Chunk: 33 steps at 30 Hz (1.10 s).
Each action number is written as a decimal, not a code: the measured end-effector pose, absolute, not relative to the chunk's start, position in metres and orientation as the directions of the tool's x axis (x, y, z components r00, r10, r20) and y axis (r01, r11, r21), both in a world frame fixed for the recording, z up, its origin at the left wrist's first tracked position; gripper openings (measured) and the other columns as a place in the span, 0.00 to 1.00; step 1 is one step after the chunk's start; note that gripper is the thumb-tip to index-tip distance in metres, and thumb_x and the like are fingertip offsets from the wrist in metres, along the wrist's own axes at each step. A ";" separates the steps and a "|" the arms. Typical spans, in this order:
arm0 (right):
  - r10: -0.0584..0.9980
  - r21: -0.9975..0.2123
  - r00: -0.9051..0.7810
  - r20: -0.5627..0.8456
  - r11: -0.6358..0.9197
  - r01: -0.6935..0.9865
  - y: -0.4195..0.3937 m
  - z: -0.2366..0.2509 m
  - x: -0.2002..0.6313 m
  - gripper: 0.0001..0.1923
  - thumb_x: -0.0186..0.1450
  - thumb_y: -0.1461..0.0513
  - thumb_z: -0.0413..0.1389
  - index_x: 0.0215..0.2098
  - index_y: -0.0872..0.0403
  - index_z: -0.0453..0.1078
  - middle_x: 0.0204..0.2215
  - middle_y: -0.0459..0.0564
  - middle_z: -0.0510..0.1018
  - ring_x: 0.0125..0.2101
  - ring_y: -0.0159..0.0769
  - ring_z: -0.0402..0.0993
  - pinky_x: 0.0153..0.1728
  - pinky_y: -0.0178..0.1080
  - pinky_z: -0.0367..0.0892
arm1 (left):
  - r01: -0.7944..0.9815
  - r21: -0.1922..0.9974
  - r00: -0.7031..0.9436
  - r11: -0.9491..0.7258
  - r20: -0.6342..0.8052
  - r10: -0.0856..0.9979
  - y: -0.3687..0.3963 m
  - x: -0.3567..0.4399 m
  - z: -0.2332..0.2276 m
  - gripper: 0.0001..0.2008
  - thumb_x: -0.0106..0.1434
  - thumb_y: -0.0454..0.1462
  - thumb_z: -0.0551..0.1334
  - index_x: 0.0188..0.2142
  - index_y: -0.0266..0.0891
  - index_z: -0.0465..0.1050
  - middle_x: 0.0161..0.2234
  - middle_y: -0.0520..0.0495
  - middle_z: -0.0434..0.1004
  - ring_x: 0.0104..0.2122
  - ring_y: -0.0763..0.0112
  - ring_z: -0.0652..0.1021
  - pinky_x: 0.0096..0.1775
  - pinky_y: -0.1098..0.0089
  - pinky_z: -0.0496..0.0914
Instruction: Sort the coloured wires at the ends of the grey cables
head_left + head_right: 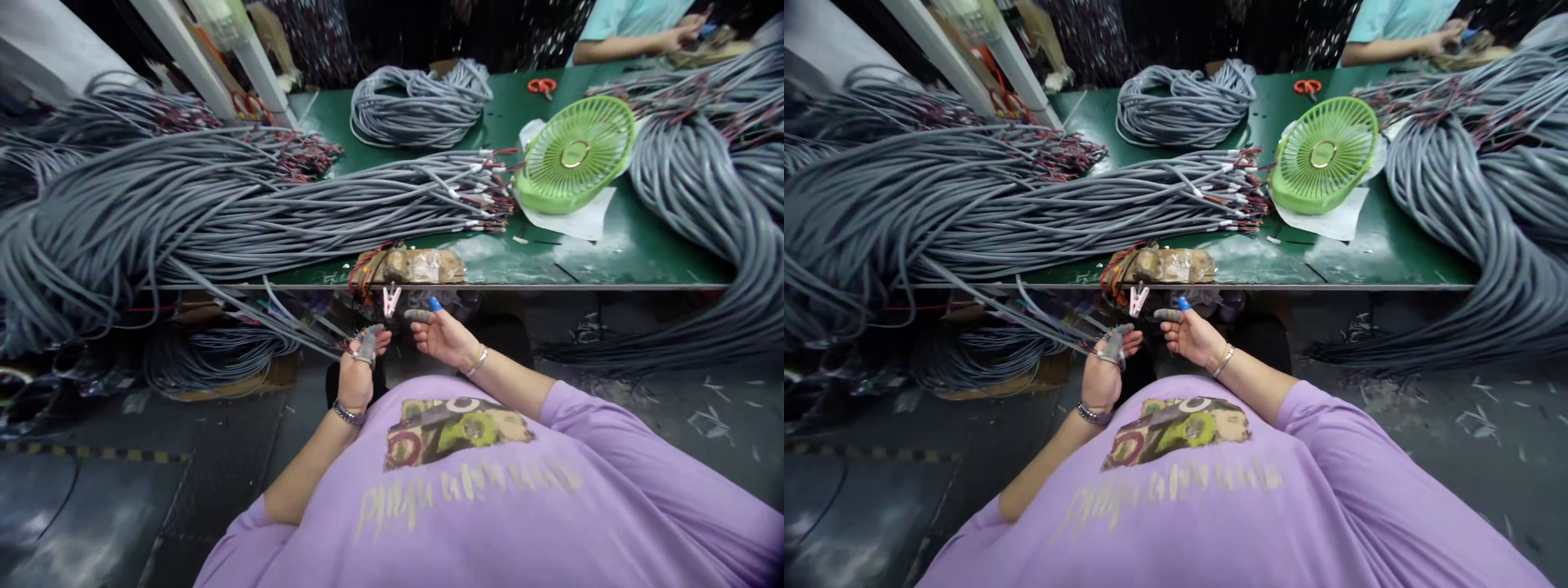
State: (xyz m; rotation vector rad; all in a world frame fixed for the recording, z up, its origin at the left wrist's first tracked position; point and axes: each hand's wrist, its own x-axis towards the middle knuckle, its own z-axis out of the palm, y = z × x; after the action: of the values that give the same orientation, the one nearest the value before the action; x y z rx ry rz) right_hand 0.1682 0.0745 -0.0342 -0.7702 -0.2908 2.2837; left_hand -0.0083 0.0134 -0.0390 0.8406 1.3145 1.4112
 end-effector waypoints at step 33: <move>0.480 -0.937 -0.868 0.124 0.344 0.056 -0.003 0.022 0.158 0.29 0.55 0.64 0.66 0.51 0.57 0.60 0.40 0.49 0.73 0.36 0.31 0.72 0.41 0.32 0.68 | -0.123 0.989 0.012 0.078 -0.077 0.997 -0.036 0.025 0.045 0.10 0.57 0.44 0.68 0.37 0.43 0.77 0.25 0.53 0.75 0.13 0.83 0.55 0.12 0.77 0.52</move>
State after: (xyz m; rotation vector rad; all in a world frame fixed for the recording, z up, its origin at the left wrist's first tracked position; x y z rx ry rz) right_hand 0.1580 -0.0030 0.0220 -0.4726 -2.2345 1.5348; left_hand 0.0251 -0.0357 0.0453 1.0647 1.1489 1.2031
